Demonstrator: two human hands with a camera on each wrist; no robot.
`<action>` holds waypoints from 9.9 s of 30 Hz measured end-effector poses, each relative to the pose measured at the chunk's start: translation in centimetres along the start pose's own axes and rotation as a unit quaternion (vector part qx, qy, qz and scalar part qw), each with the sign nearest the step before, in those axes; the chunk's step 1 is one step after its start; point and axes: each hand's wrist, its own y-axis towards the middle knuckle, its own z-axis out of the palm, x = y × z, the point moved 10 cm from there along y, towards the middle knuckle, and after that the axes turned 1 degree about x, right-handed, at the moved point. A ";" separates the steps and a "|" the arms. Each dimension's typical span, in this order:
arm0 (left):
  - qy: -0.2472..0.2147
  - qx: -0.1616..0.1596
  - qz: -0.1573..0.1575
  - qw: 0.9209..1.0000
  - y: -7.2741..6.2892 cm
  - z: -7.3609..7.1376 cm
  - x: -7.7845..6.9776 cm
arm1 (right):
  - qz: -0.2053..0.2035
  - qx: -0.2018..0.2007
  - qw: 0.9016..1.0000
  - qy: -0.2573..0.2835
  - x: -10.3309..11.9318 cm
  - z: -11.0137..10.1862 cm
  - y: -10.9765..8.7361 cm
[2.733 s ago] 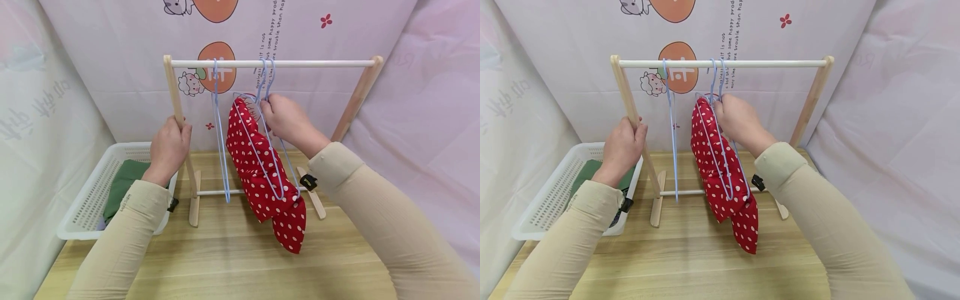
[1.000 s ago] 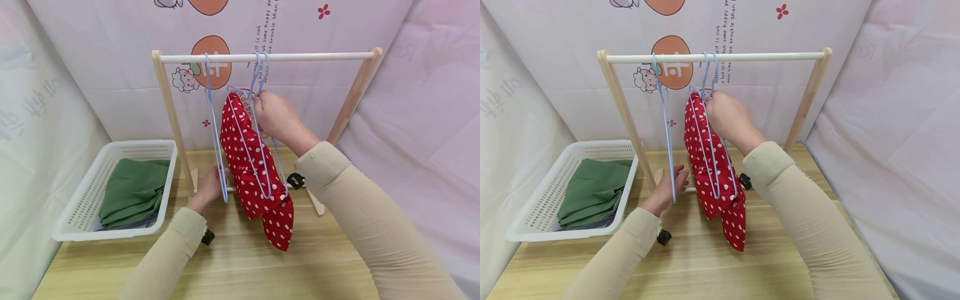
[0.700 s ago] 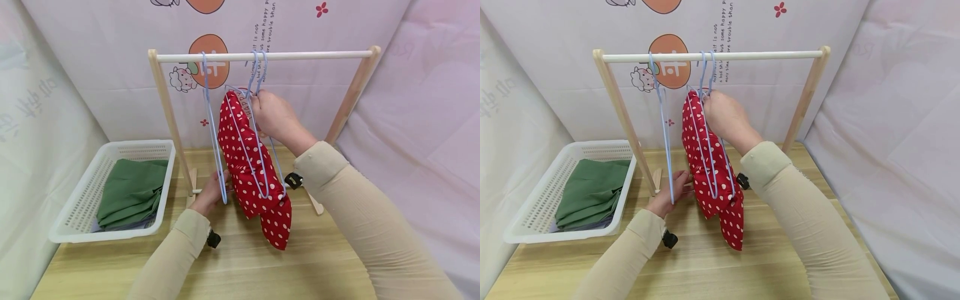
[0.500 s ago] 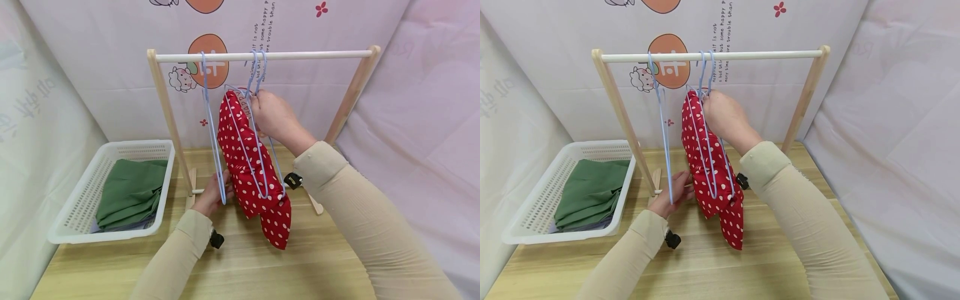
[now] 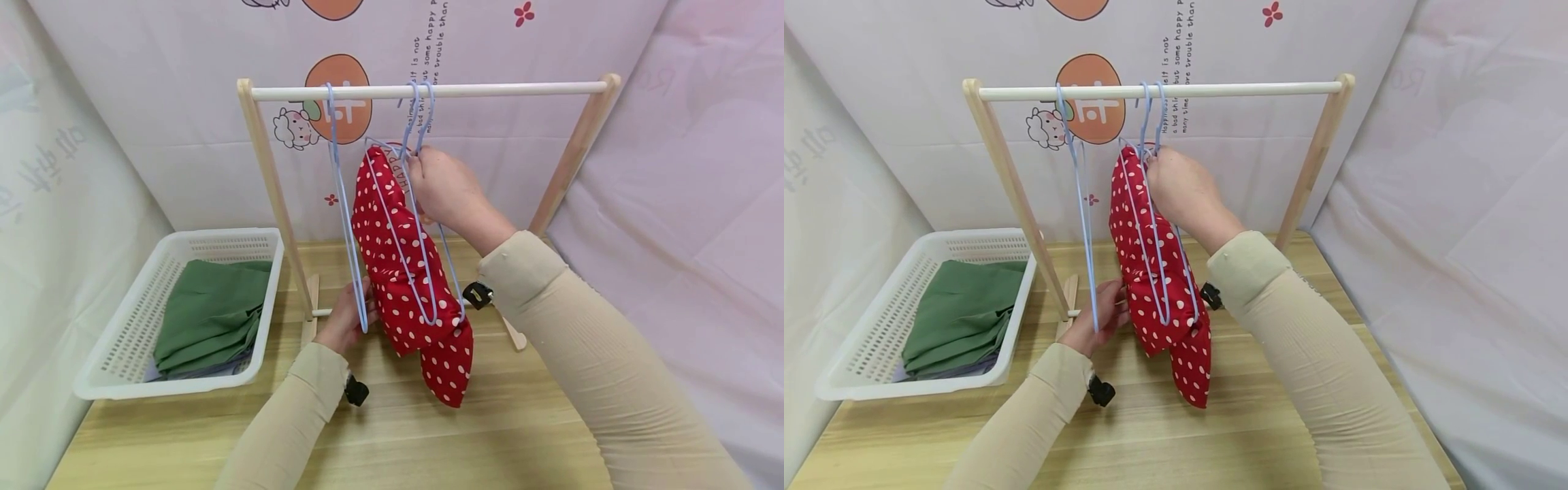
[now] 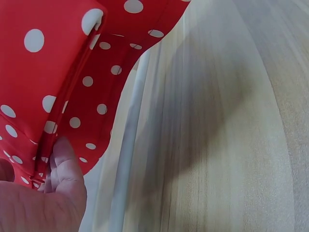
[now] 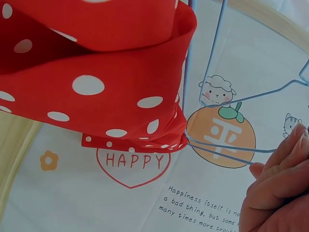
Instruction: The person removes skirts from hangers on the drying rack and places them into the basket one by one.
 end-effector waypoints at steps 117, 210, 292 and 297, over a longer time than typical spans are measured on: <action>0.302 -0.071 0.390 0.867 -11.6 3.0 -13.0 | -0.005 0.019 0.999 -0.038 0.0 -0.2 -0.2; 0.355 -0.067 0.510 0.780 -18.4 2.7 -13.6 | -0.009 0.014 0.998 -0.061 0.2 -0.5 0.2; 0.256 -0.148 0.528 0.796 -22.9 -3.9 -15.7 | 0.041 0.022 0.998 -0.038 -0.7 -0.3 0.4; 0.246 -0.158 0.531 0.795 -23.0 -4.3 -16.0 | 0.043 0.020 0.998 -0.041 -0.8 -0.4 0.5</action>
